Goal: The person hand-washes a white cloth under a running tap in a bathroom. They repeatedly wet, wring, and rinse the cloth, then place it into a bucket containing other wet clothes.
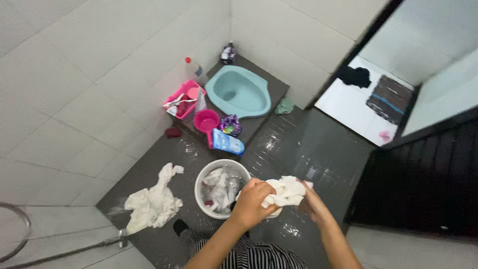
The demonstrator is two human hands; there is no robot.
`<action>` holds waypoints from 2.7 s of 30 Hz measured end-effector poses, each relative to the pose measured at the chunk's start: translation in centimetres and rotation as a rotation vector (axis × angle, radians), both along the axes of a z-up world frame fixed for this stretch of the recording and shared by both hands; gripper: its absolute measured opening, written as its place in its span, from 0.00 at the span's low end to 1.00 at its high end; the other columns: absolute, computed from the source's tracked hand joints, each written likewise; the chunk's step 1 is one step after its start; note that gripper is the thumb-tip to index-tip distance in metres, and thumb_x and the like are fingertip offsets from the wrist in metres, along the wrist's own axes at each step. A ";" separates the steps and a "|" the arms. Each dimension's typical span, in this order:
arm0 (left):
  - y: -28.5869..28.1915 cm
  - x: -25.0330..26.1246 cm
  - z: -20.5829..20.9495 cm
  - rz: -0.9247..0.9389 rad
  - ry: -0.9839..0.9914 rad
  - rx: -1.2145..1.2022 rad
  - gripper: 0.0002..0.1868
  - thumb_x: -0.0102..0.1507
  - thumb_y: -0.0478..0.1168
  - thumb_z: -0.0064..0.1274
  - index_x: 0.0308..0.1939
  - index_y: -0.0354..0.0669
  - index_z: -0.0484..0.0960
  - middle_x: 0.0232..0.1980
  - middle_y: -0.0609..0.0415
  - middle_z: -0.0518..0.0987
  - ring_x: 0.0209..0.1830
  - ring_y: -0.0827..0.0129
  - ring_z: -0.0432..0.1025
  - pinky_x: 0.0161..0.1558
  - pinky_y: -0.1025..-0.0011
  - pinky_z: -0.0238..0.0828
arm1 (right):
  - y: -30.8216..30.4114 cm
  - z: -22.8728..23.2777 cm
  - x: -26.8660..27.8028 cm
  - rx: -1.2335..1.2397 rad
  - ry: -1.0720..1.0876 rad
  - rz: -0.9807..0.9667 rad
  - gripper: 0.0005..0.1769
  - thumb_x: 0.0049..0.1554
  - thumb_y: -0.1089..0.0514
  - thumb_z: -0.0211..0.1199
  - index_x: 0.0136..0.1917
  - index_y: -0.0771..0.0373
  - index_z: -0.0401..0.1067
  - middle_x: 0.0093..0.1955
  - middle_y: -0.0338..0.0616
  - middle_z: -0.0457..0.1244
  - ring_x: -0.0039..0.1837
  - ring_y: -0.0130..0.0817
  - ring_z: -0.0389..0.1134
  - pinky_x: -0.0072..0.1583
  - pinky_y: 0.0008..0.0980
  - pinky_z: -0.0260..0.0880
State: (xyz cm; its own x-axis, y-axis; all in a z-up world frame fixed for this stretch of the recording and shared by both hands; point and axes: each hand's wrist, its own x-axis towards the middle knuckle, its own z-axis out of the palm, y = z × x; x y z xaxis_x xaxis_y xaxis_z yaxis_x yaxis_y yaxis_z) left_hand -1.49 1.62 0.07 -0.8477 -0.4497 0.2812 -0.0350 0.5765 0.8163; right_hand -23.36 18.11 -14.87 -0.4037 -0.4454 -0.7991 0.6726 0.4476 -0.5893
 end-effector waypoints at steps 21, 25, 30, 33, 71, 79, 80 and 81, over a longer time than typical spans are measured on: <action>-10.6 14.1 1.2 0.879 -0.339 -0.258 0.17 0.57 0.43 0.67 0.44 0.37 0.81 0.44 0.42 0.79 0.51 0.49 0.72 0.50 0.54 0.69 | 18.5 -10.4 4.9 0.728 0.156 0.678 0.34 0.65 0.36 0.48 0.70 0.63 0.69 0.69 0.56 0.64 0.69 0.49 0.66 0.69 0.46 0.66; -9.6 16.9 0.7 0.933 -0.295 -0.220 0.18 0.59 0.45 0.66 0.43 0.35 0.80 0.43 0.42 0.79 0.49 0.49 0.71 0.49 0.54 0.69 | 18.7 -11.9 4.6 0.698 0.258 0.817 0.35 0.64 0.34 0.50 0.67 0.64 0.72 0.66 0.56 0.66 0.68 0.48 0.68 0.68 0.44 0.67; -8.1 20.6 0.1 1.038 -0.393 -0.058 0.18 0.59 0.47 0.66 0.41 0.35 0.80 0.39 0.42 0.79 0.42 0.50 0.72 0.44 0.56 0.68 | 6.3 -15.0 4.1 0.526 0.484 1.053 0.36 0.62 0.33 0.47 0.60 0.65 0.79 0.58 0.54 0.73 0.62 0.47 0.74 0.64 0.44 0.71; -7.9 23.1 0.6 1.101 -0.442 0.070 0.18 0.58 0.47 0.65 0.39 0.36 0.81 0.36 0.43 0.79 0.39 0.52 0.73 0.42 0.57 0.68 | -5.0 -13.5 5.9 0.188 0.509 0.835 0.32 0.60 0.40 0.56 0.68 0.64 0.70 0.63 0.54 0.70 0.63 0.45 0.72 0.63 0.40 0.70; -16.8 41.7 3.4 0.700 -0.207 -0.051 0.14 0.54 0.41 0.65 0.35 0.39 0.78 0.40 0.51 0.80 0.46 0.54 0.72 0.49 0.57 0.66 | -30.2 10.8 48.0 -0.774 0.856 0.956 0.33 0.42 0.60 0.77 0.61 0.61 0.72 0.56 0.48 0.70 0.58 0.45 0.74 0.57 0.38 0.74; -16.9 41.1 5.1 0.646 -0.211 0.108 0.15 0.51 0.41 0.67 0.34 0.39 0.78 0.38 0.52 0.80 0.44 0.57 0.74 0.48 0.61 0.69 | -29.9 12.9 46.3 -0.832 0.992 0.951 0.29 0.42 0.60 0.76 0.58 0.61 0.74 0.53 0.49 0.71 0.57 0.48 0.73 0.59 0.42 0.72; -17.0 40.8 4.8 0.630 -0.210 0.115 0.15 0.51 0.41 0.68 0.34 0.39 0.78 0.39 0.52 0.80 0.44 0.58 0.74 0.48 0.62 0.69 | -29.8 12.8 45.8 -0.816 1.024 0.963 0.30 0.42 0.60 0.76 0.58 0.61 0.74 0.53 0.49 0.71 0.57 0.49 0.73 0.59 0.43 0.71; -17.0 40.4 4.5 0.607 -0.185 0.138 0.15 0.51 0.40 0.68 0.36 0.39 0.79 0.41 0.52 0.80 0.46 0.59 0.75 0.50 0.62 0.70 | -29.7 12.7 45.3 -0.800 1.018 0.959 0.31 0.41 0.60 0.76 0.58 0.61 0.74 0.54 0.49 0.71 0.57 0.49 0.73 0.59 0.42 0.71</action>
